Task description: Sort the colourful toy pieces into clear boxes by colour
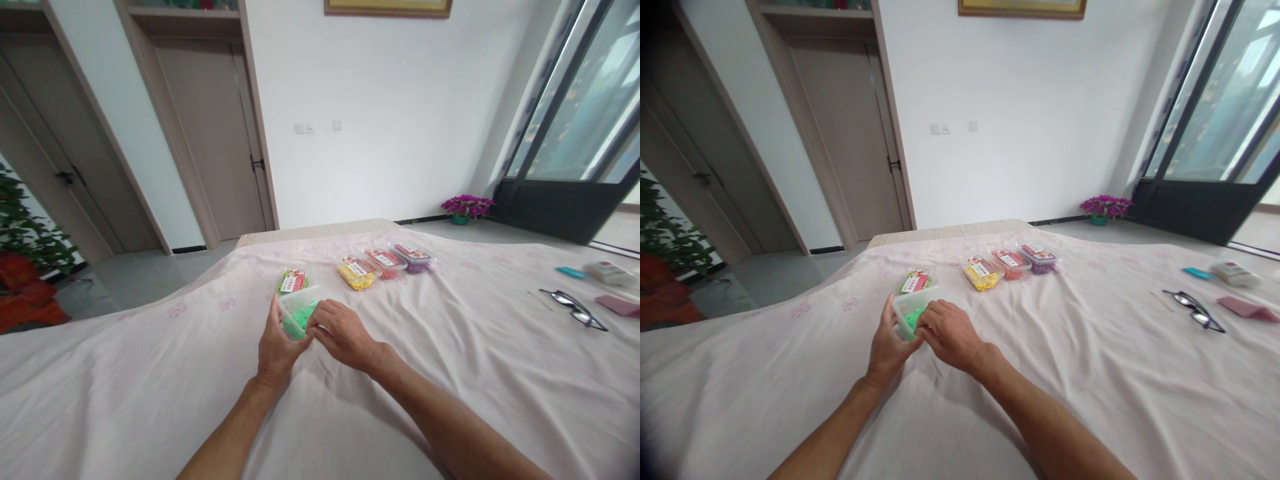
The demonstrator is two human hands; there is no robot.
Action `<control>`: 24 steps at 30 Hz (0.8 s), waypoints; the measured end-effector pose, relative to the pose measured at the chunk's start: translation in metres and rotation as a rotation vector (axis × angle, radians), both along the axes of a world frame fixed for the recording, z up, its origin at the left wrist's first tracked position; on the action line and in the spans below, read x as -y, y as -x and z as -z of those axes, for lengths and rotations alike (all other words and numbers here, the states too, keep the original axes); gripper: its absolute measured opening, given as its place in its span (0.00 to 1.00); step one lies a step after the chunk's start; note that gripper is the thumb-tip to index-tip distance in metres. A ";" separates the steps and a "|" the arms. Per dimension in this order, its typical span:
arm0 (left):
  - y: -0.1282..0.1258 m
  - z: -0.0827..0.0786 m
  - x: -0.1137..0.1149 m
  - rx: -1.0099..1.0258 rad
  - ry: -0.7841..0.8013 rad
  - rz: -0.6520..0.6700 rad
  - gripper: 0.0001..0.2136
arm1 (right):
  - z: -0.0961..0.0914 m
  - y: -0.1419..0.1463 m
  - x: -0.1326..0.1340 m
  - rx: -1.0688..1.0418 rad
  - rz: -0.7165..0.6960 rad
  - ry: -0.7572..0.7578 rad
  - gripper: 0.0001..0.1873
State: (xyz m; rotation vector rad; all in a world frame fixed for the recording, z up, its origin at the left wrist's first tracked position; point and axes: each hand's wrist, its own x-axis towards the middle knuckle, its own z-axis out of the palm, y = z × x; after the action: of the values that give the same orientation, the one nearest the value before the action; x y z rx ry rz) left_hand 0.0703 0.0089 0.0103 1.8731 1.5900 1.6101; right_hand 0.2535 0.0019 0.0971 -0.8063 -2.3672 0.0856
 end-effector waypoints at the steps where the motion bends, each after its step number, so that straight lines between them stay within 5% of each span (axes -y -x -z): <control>1: 0.000 0.000 0.001 -0.067 -0.030 -0.031 0.53 | -0.002 0.002 0.003 0.026 0.034 0.008 0.10; 5: -0.006 -0.001 0.008 -0.349 -0.206 -0.126 0.51 | -0.008 0.010 0.016 0.100 0.178 0.053 0.25; 12: -0.015 -0.007 0.016 -0.580 -0.481 -0.101 0.46 | -0.018 0.015 0.026 0.190 0.393 0.097 0.17; 24: -0.015 -0.011 0.018 -0.393 -0.313 0.112 0.29 | -0.034 0.013 0.042 0.387 0.351 0.093 0.14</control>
State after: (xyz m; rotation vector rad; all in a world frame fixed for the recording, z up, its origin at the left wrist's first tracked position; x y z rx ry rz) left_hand 0.0851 -0.0092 0.0210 2.5231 1.3887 1.5893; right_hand 0.2407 -0.0404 0.1312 -1.3761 -2.5444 -0.1185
